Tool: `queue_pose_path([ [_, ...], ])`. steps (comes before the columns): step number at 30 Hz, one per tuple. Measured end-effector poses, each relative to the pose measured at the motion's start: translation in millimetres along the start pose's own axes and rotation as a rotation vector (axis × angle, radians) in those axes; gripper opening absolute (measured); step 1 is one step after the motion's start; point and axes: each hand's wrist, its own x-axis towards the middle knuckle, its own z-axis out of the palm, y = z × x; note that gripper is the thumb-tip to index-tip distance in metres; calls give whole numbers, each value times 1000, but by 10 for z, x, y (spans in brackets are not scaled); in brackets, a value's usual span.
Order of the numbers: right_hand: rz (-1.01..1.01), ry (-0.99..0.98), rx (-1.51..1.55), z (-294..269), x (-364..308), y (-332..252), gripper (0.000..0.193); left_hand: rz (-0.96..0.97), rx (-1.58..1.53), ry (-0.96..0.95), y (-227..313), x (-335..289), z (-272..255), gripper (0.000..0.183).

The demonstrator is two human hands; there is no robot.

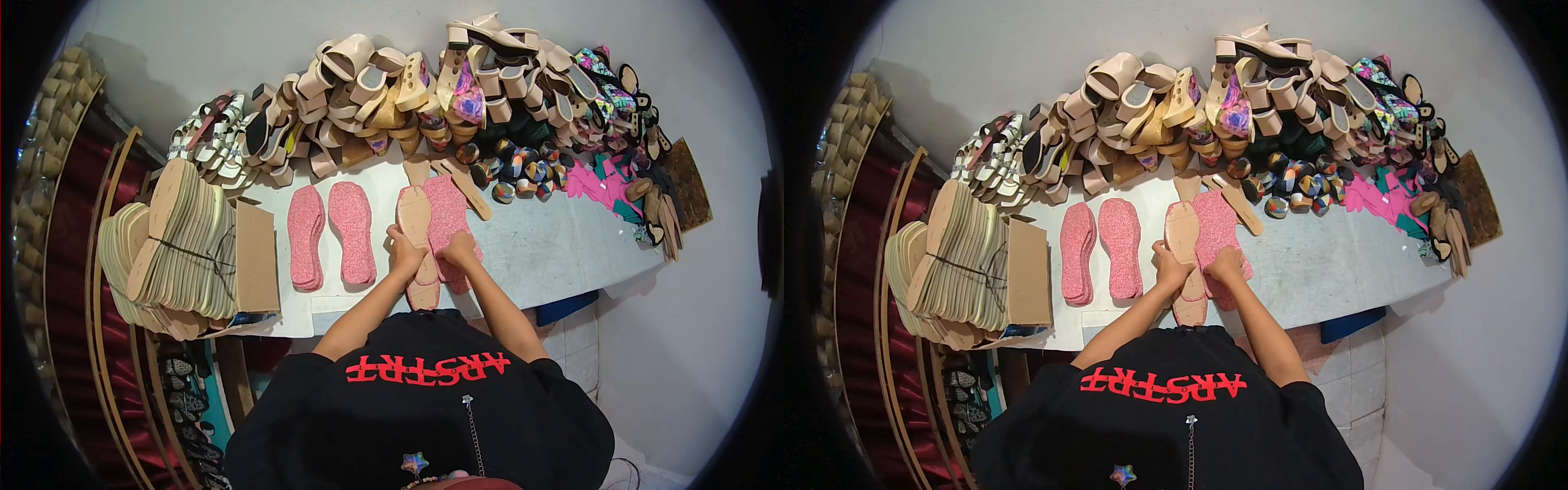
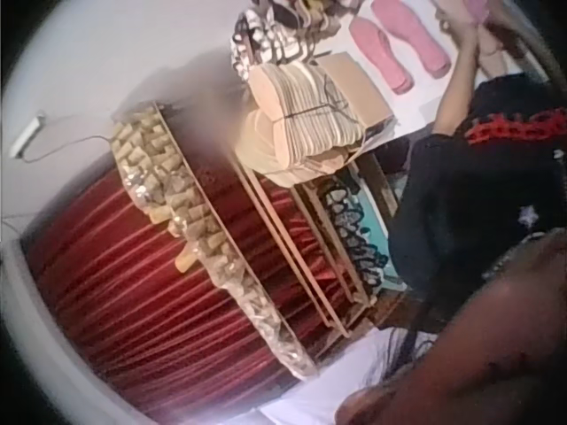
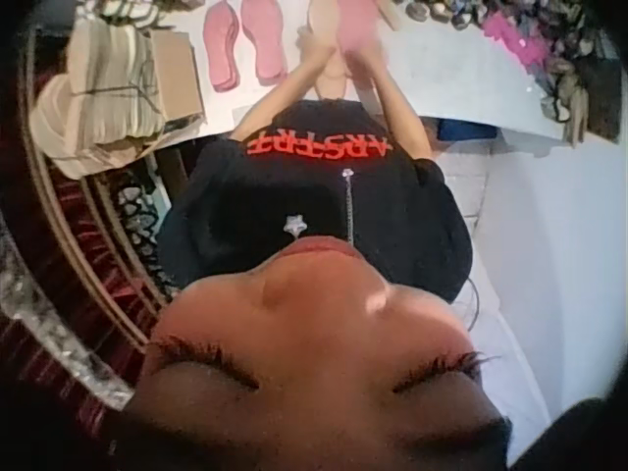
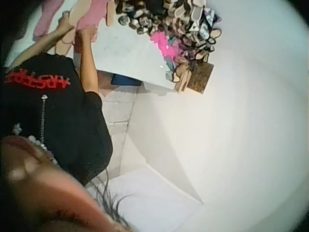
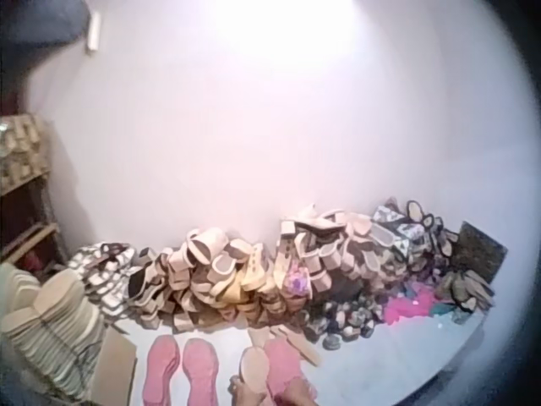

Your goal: Inspecting and sorting various shoe components including insoles and outsoles.

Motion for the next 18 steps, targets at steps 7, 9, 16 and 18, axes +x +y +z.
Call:
queue_pose_path([
  [7, 42, 121, -68, 4, -98, -159, 65, 66, 37, 27, -290, 154, 87, 75],
  [9, 1, 26, -38, -146, -153, -193, 64, 170, 398, 262, -179, 27, 73, 77],
  [16, -121, 248, 82, -377, 117, 68, 44, 165, 372, -1, -117, 47, 53, 76],
  [18, -161, 303, 18, -409, 267, 245, 41, 185, 402, 17, -61, 5, 100, 76],
])
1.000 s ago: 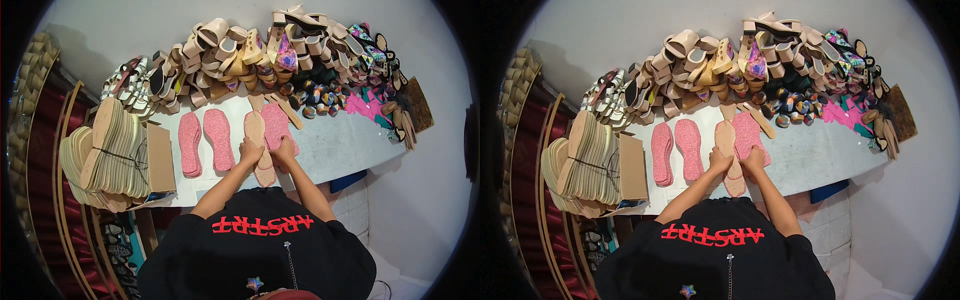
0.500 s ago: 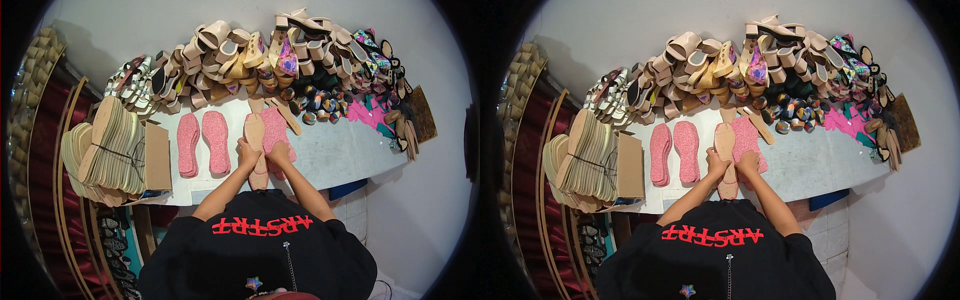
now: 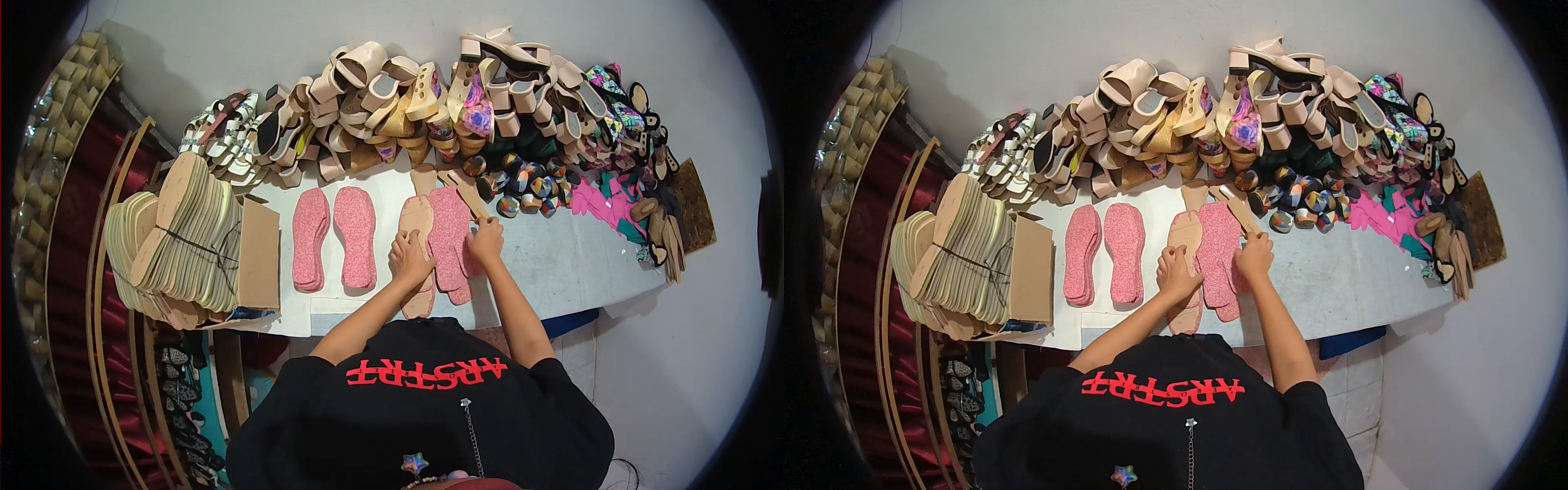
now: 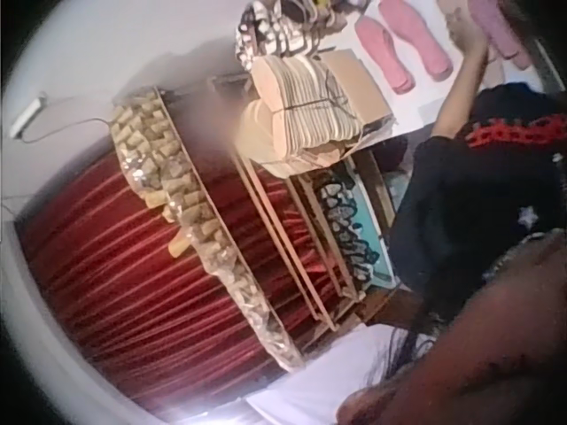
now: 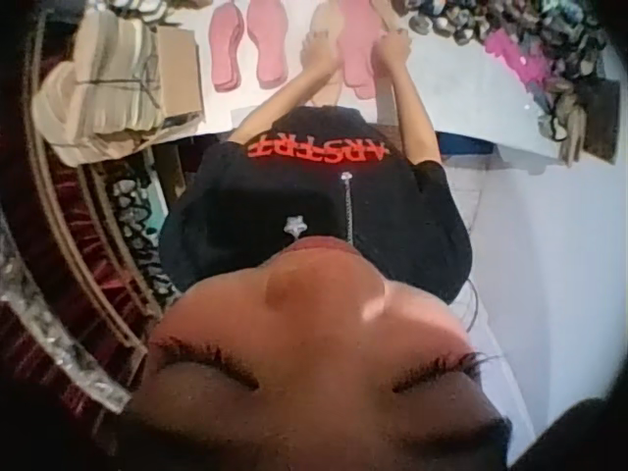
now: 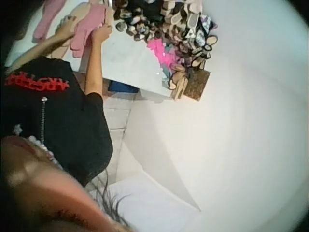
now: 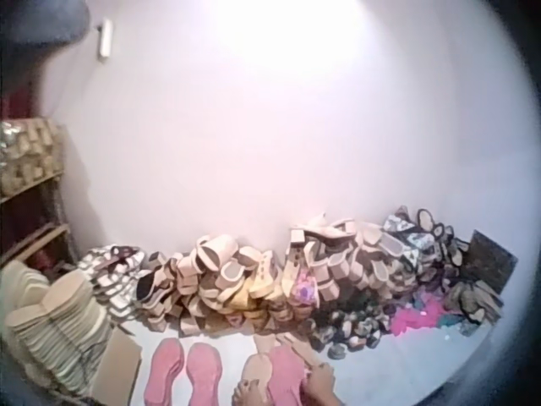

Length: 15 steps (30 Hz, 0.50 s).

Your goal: Inspecting and sorting various shoe components including insoles and outsoles.

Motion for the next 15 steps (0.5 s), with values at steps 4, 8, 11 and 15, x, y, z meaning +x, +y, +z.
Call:
queue_pose_path([
  [4, -15, 29, -54, 172, 194, 304, 45, -5, 32, 6, -45, 41, 86, 78],
  [8, -111, 90, -17, 155, 265, 399, 40, -85, 23, 40, -75, 70, 99, 81],
  [11, -195, 204, -37, 141, 312, 428, 29, -106, 7, 17, -47, 91, 84, 81],
  [15, -347, 391, 1, 44, 342, 297, 17, -136, -52, 33, -181, 178, 81, 81],
])
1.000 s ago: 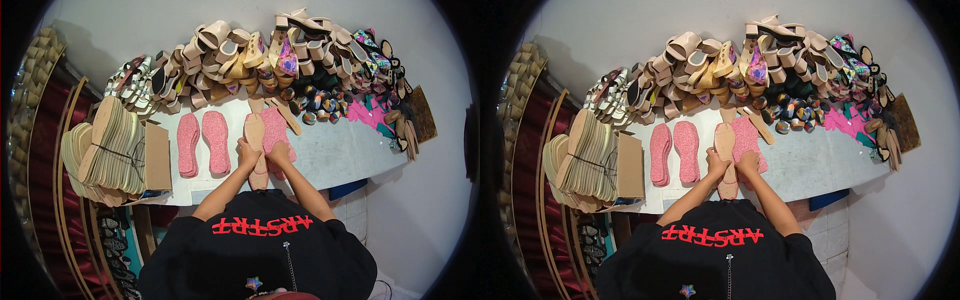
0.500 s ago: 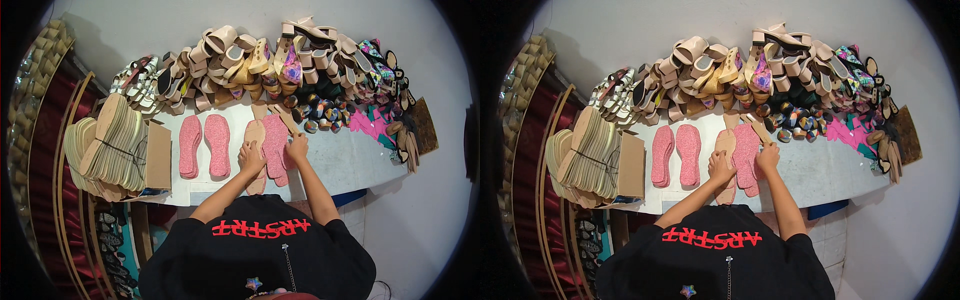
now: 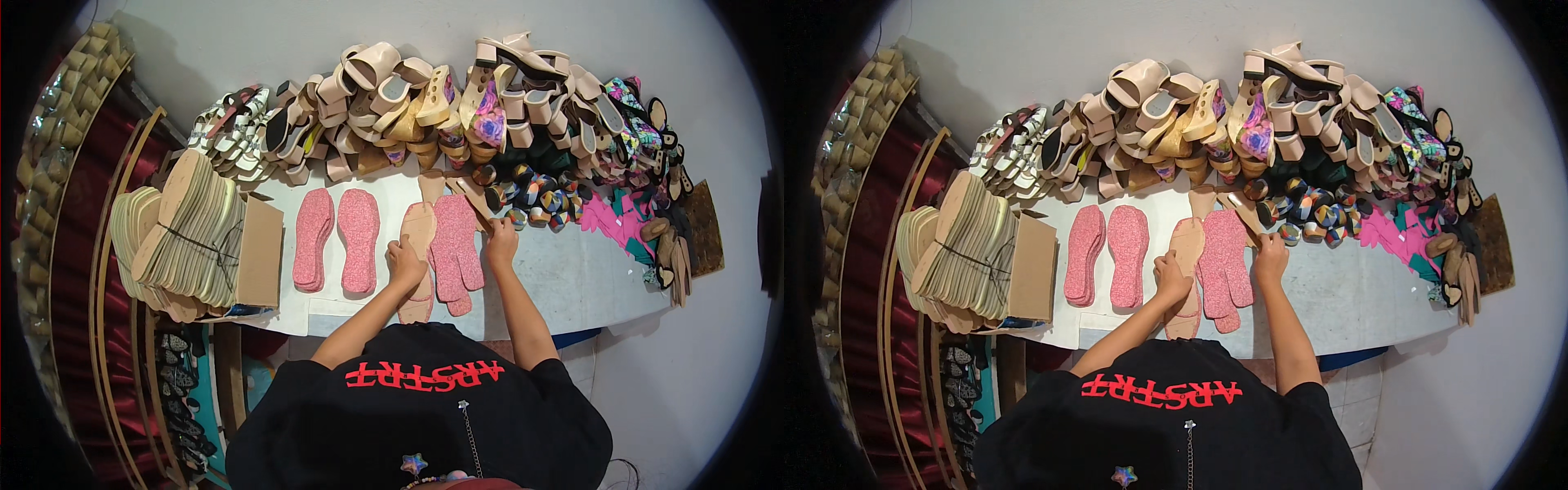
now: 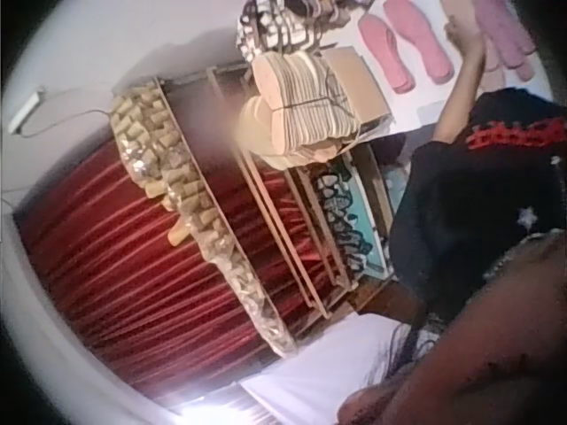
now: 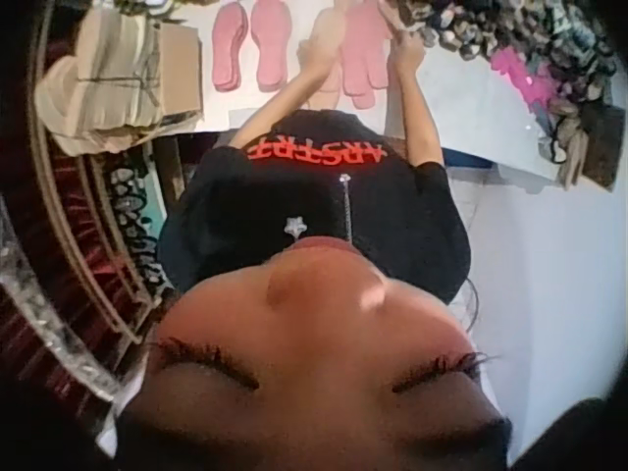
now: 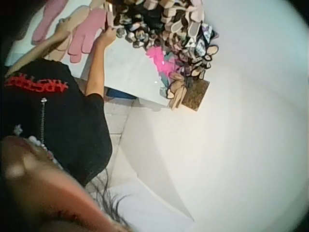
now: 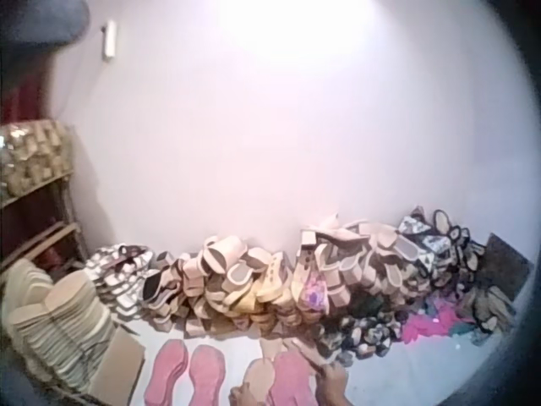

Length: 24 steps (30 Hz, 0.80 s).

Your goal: Inspecting and sorting various shoe components including insoles and outsoles.

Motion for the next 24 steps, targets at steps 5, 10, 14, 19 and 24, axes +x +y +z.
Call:
queue_pose_path([
  [5, -111, -7, -29, 84, 120, 2, 11, -13, 6, 16, 126, -1, -27, 84],
  [10, -41, -138, -50, 111, 38, -146, 12, 19, 132, -31, 160, -18, -36, 88],
  [14, 105, -186, 107, -19, -77, -465, 26, -52, 108, -83, 212, 11, -109, 87],
  [19, 172, -345, 251, -90, -417, -814, 35, -116, -254, -55, -89, 180, -137, 79],
  [24, 19, -248, 128, -58, -613, -881, 38, -145, -697, -60, -130, 246, -238, 57],
])
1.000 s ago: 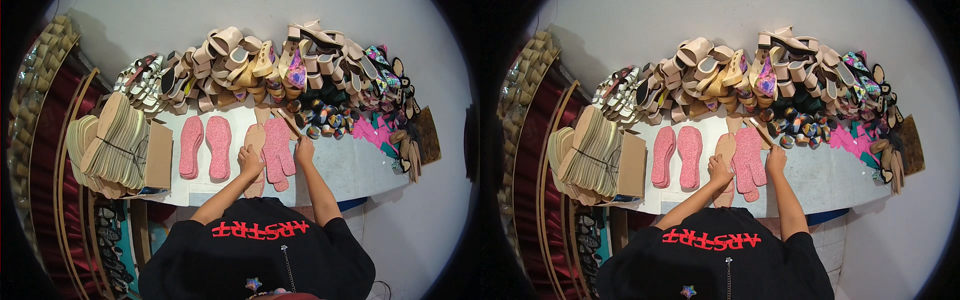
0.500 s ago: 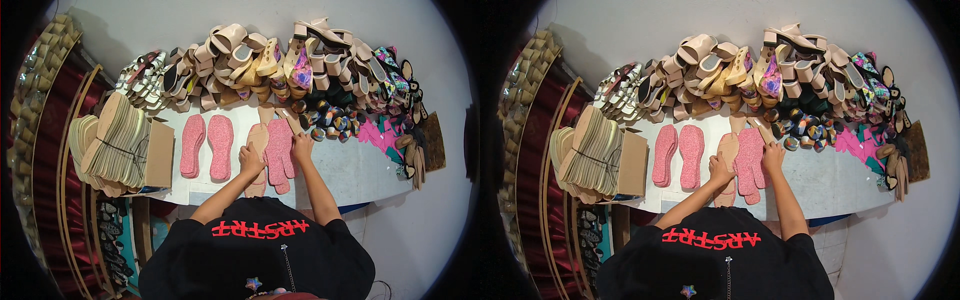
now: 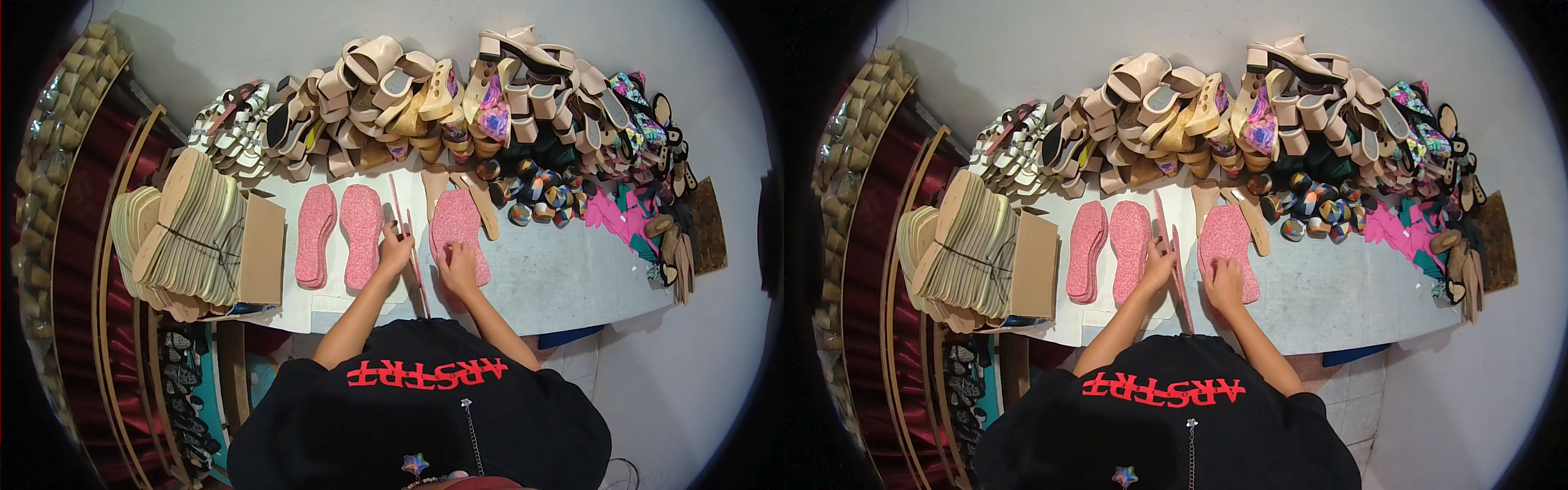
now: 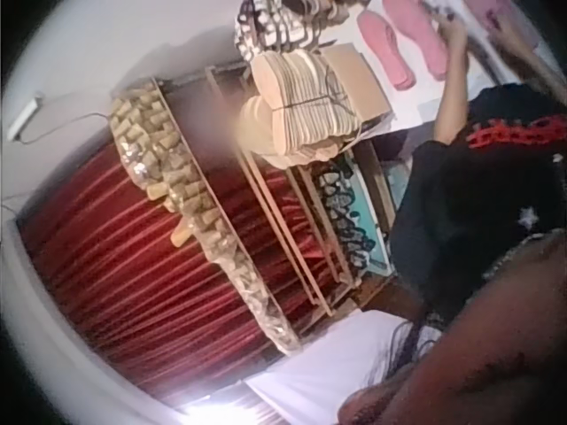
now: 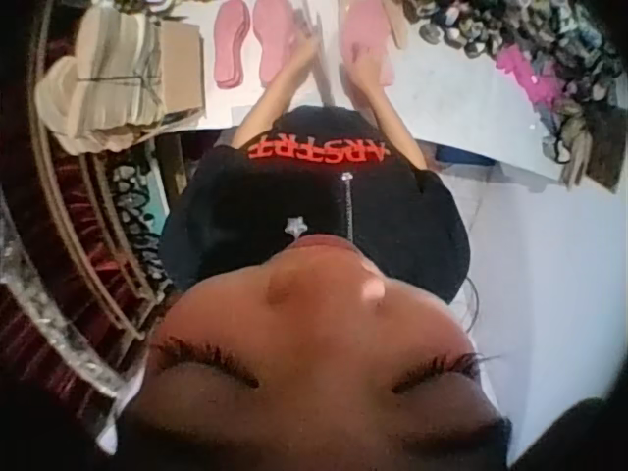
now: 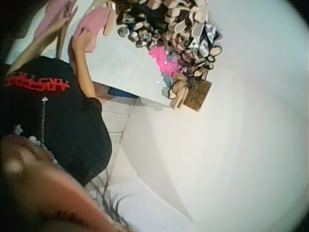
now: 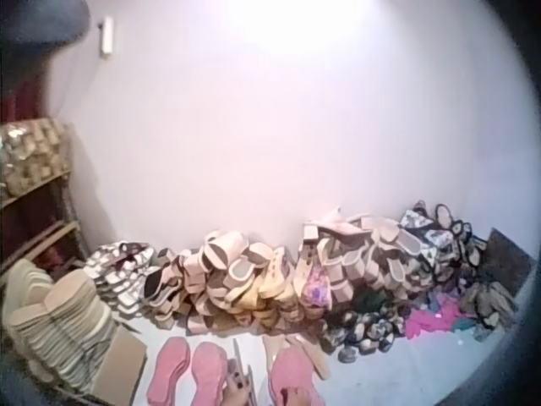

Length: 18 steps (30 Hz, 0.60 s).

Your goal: Inspecting and sorting various shoe components including insoles and outsoles.

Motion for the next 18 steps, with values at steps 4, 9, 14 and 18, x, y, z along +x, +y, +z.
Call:
queue_pose_path([
  [4, 111, -441, 637, 51, -30, -203, 43, 95, -237, 26, -142, 24, -25, 45],
  [9, 34, -405, 859, 89, -109, -343, 59, 17, -436, -101, -44, -70, -10, 32],
  [14, 115, -341, 797, -40, -85, -456, 60, 75, -283, -89, 29, -150, -64, 21],
  [18, 140, -46, 652, 38, -110, -452, 52, 237, -490, 6, 429, -354, -126, 17],
])
